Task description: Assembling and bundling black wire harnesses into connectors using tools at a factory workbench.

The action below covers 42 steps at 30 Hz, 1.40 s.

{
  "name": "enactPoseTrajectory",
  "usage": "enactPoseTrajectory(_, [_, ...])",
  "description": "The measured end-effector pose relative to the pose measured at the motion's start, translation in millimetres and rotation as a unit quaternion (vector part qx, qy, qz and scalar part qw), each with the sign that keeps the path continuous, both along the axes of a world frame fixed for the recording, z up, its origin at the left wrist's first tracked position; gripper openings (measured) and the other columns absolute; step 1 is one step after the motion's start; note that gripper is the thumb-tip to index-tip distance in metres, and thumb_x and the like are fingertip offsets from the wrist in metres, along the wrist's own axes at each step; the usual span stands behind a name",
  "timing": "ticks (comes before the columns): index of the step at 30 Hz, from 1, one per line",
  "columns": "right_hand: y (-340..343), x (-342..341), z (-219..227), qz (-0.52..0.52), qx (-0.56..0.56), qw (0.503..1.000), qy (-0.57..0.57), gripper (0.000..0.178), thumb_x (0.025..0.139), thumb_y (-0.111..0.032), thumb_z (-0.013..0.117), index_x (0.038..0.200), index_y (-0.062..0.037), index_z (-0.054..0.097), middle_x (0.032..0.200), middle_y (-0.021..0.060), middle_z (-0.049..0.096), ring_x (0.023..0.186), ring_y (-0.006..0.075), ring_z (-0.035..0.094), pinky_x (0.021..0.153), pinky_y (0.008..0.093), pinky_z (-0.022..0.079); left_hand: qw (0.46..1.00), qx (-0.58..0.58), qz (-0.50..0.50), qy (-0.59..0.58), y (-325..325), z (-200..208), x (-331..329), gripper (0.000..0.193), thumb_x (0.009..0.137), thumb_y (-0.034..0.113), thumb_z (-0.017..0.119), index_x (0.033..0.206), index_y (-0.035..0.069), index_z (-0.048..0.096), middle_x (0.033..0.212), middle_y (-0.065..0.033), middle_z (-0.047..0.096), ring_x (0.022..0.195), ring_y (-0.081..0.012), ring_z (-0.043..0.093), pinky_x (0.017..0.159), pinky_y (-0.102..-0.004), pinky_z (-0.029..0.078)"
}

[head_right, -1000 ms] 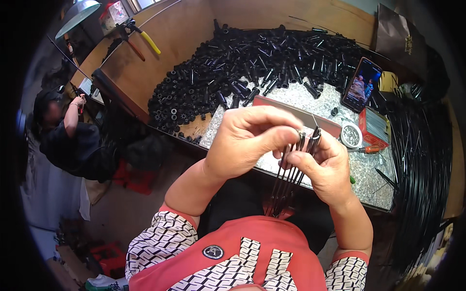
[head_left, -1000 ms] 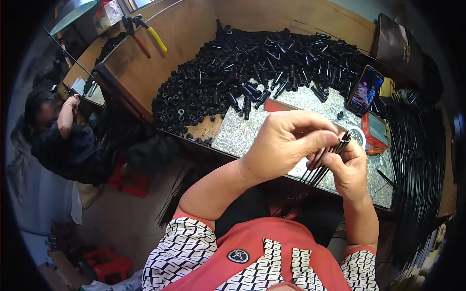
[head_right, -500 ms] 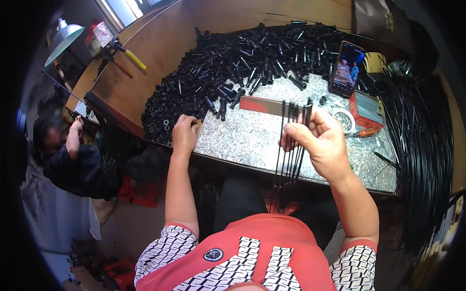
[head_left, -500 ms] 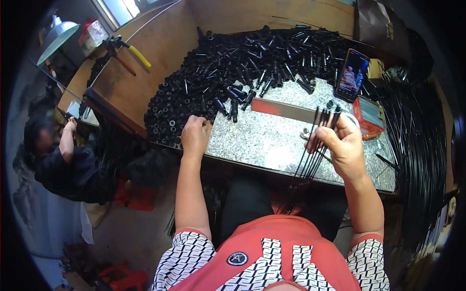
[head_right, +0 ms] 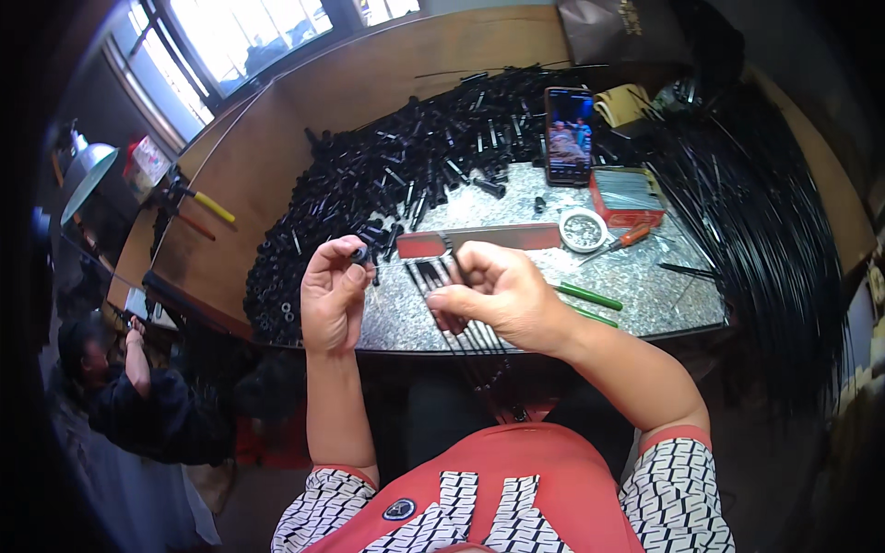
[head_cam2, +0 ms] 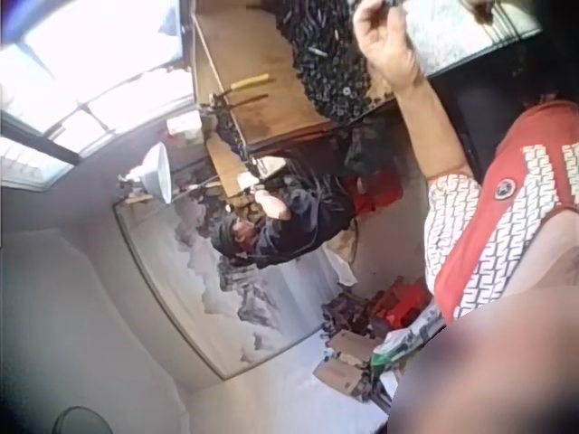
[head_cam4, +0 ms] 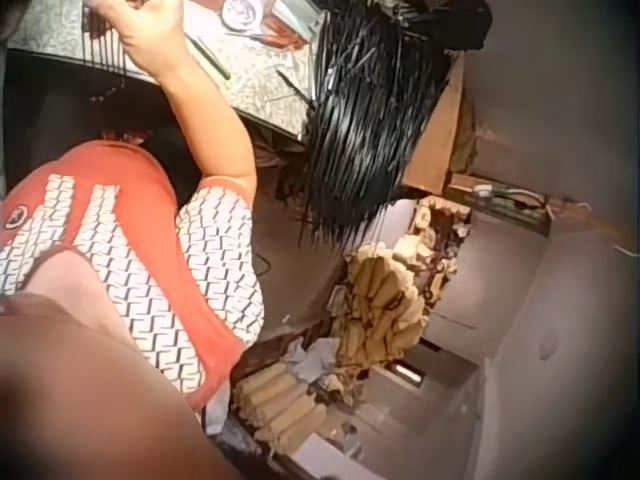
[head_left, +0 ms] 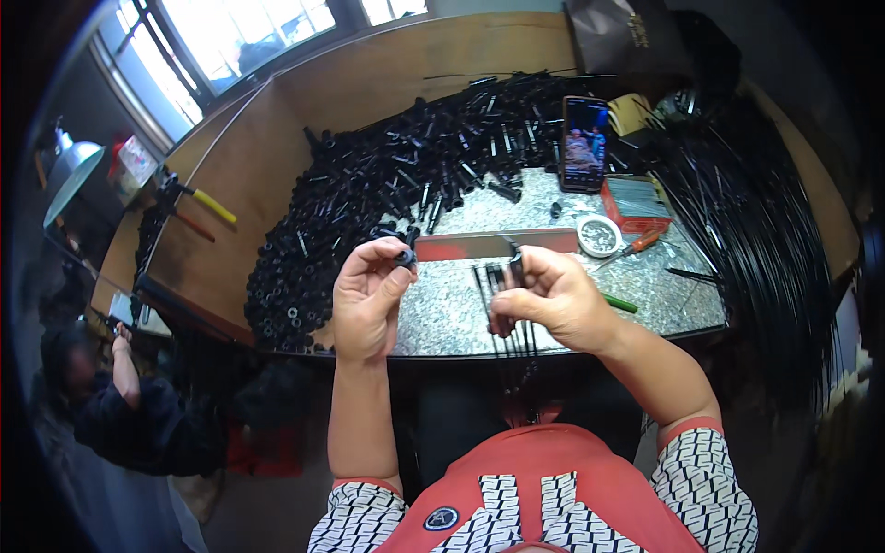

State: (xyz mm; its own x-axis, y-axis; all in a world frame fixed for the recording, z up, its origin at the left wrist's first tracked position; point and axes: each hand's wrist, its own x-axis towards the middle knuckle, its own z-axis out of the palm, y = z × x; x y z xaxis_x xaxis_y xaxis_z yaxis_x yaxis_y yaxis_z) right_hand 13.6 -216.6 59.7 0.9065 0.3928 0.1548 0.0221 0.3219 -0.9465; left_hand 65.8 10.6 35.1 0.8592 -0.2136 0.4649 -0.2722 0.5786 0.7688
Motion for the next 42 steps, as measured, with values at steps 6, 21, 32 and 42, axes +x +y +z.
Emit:
enactPoseTrajectory(6, [-1,3,-1,0.004,-0.007,1.0,0.0,0.014,0.086,-0.006,0.064,0.094,-0.0005,0.054,0.079,0.0048,0.062,0.071,0.0112,0.062,0.065,0.0254,0.052,0.998,0.006,-0.054,0.022,-34,20,-13,0.027,0.083,-0.004,0.063,0.11,-0.001,0.058,0.109,-0.0124,0.06,0.093,-0.0141,0.059,0.083,-0.0274,0.049])
enactPoseTrajectory(21, [-2,8,-1,0.011,0.017,1.0,-0.006,0.013,0.087,-0.008,0.063,0.088,-0.0016,0.053,0.075,0.0065,0.062,0.066,0.0118,0.061,0.06,0.0248,0.05,0.995,0.0,-0.103,-0.003,-46,29,-16,0.027,0.085,-0.004,0.059,0.112,-0.002,0.059,0.114,-0.0123,0.058,0.103,-0.0174,0.056,0.092,-0.0319,0.048])
enactPoseTrajectory(32, [-1,5,0,0.021,-0.01,1.0,-0.008,0.014,0.087,-0.008,0.064,0.09,-0.0009,0.053,0.076,0.0065,0.062,0.067,0.0118,0.062,0.061,0.0252,0.051,0.993,0.069,-0.032,-0.095,-51,34,-21,0.029,0.083,-0.003,0.064,0.111,-0.002,0.061,0.112,-0.0099,0.057,0.101,-0.0145,0.055,0.09,-0.0276,0.043])
enactPoseTrajectory(42, [4,6,-1,0.043,0.001,0.998,-0.046,0.015,0.092,-0.013,0.057,0.087,-0.0001,0.052,0.074,0.0061,0.06,0.066,0.01,0.058,0.06,0.0249,0.048,0.993,0.089,-0.016,-0.078,-48,35,-23,0.023,0.085,-0.002,0.061,0.107,-0.003,0.062,0.11,-0.0132,0.06,0.102,-0.0169,0.057,0.09,-0.0279,0.043])
